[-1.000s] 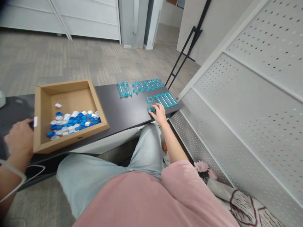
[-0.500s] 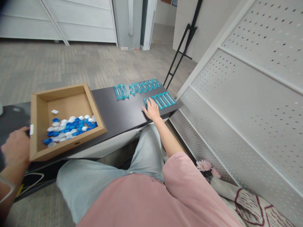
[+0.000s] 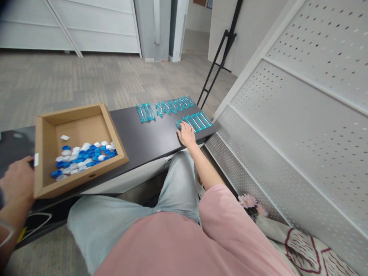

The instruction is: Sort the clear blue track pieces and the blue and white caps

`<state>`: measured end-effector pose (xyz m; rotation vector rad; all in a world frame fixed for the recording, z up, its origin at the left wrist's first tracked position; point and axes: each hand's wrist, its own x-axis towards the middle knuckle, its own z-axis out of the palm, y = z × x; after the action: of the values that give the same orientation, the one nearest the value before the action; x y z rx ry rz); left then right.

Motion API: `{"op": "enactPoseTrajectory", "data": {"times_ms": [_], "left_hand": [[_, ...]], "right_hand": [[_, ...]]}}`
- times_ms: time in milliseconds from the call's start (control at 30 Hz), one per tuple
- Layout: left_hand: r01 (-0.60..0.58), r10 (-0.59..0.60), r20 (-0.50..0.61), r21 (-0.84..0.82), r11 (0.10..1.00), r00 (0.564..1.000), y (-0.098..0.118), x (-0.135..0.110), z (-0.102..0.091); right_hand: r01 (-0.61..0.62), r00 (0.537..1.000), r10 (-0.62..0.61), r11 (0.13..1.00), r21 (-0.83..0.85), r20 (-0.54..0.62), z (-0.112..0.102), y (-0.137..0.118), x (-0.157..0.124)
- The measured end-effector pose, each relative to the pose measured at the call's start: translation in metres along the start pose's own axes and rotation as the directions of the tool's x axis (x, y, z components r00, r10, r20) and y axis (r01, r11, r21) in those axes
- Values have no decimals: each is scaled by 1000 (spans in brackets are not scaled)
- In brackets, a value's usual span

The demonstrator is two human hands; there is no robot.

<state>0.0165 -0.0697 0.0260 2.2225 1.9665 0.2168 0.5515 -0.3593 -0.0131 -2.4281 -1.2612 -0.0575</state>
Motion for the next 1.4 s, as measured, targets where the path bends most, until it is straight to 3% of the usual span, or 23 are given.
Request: {"op": "enactPoseTrajectory", "data": {"times_ms": [433, 633, 867, 967, 1033, 1133, 1267, 1400], "left_hand": [[-28, 30, -28, 77, 997, 999, 5, -3, -2], [-16, 23, -53, 138, 990, 998, -6, 5, 7], [-16, 17, -33, 34, 999, 999, -5, 6, 6], [-19, 20, -23, 26, 999, 1000, -2, 4, 3], [-12, 13, -23, 22, 1000, 1000, -3, 3, 3], [-17, 17, -22, -12, 1000, 1000, -9, 3, 5], [-20, 20, 17, -36, 999, 1000, -13, 1, 4], [-12, 12, 0, -30, 999, 1000, -2, -5, -3]], "right_hand": [[24, 997, -20, 998, 54, -77, 12, 0, 6], [-52, 992, 60, 996, 76, -114, 14, -10, 11], [-117, 976, 128, 990, 73, -175, 5, -25, 2], [-26, 986, 36, 998, 65, -165, 5, -40, -15], [116, 992, -112, 990, 77, -60, 10, -55, -27], [284, 951, -297, 948, 143, 80, 24, -82, -41], [274, 949, -299, 940, 205, 101, 39, -107, -44], [252, 952, -284, 938, 236, 111, 40, -109, -43]]}}
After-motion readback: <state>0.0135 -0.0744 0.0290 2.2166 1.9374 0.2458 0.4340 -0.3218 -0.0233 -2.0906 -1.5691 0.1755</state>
